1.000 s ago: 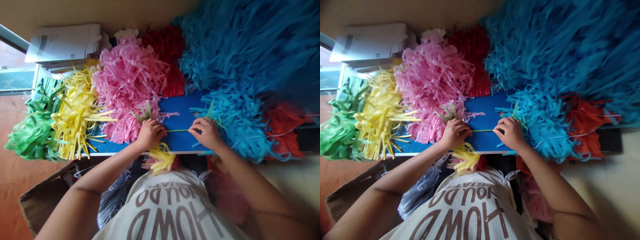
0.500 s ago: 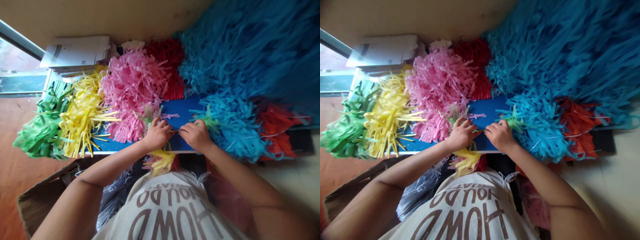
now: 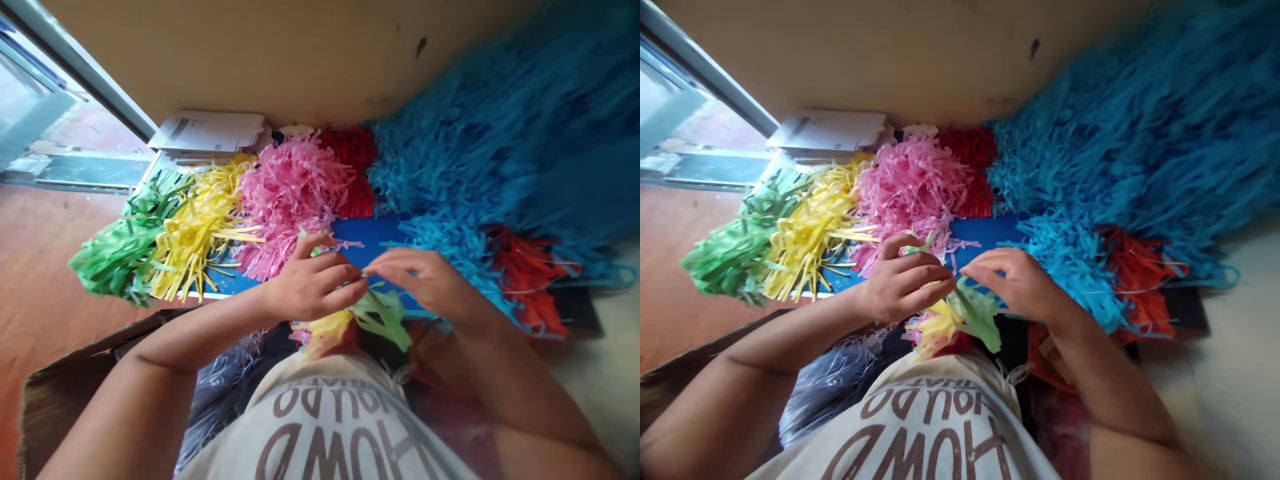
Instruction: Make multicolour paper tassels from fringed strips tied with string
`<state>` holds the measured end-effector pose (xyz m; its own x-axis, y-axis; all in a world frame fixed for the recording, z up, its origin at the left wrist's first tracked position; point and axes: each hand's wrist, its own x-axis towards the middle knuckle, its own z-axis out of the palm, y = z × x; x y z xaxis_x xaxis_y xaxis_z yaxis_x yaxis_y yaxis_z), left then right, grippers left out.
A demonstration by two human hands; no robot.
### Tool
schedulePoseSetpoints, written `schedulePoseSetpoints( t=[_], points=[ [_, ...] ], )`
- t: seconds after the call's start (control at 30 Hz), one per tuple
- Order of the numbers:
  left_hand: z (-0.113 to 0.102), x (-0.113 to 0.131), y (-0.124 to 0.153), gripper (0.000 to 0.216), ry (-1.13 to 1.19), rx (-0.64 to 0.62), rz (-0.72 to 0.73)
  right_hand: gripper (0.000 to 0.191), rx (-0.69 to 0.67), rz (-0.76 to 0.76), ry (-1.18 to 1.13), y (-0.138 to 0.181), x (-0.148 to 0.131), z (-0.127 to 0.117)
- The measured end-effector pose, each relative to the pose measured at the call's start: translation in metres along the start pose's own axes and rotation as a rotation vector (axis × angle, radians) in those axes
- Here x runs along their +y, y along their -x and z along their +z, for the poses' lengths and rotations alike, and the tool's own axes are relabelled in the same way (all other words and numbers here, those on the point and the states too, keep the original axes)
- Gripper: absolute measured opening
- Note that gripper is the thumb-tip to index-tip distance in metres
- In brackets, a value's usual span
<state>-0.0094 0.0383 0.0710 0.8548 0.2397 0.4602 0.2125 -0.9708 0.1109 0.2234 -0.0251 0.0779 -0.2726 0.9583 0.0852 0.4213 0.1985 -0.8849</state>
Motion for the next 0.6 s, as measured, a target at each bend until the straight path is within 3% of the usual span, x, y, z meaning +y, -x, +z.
schedulePoseSetpoints(
  t=[0.07, 0.13, 0.3, 0.47, 0.6],
  points=[
    [-0.013, 0.006, -0.002, 0.021, 0.017, 0.042, 0.035, 0.035, -0.161, 0.134, -0.384, -0.004, -0.001, 0.002],
    [-0.011, 0.010, -0.002, 0.020, 0.029, 0.148, 0.044, 0.038, -0.178, 0.256, -0.643, -0.006, 0.005, 0.013],
    [0.020, 0.023, 0.002, 0.008, 0.219, 0.443, -0.190, 0.038, 0.157, 0.396, -0.969, 0.005, 0.017, 0.054],
    [0.038, 0.043, 0.001, 0.004, 0.486, 0.556, -0.486, 0.037, 0.424, 0.390, -1.052, 0.012, 0.016, 0.071],
    [0.041, 0.050, 0.000, 0.006, 0.616, 0.566, -0.544, 0.035, 0.482, 0.377, -1.068, 0.009, 0.015, 0.072]
  ],
)
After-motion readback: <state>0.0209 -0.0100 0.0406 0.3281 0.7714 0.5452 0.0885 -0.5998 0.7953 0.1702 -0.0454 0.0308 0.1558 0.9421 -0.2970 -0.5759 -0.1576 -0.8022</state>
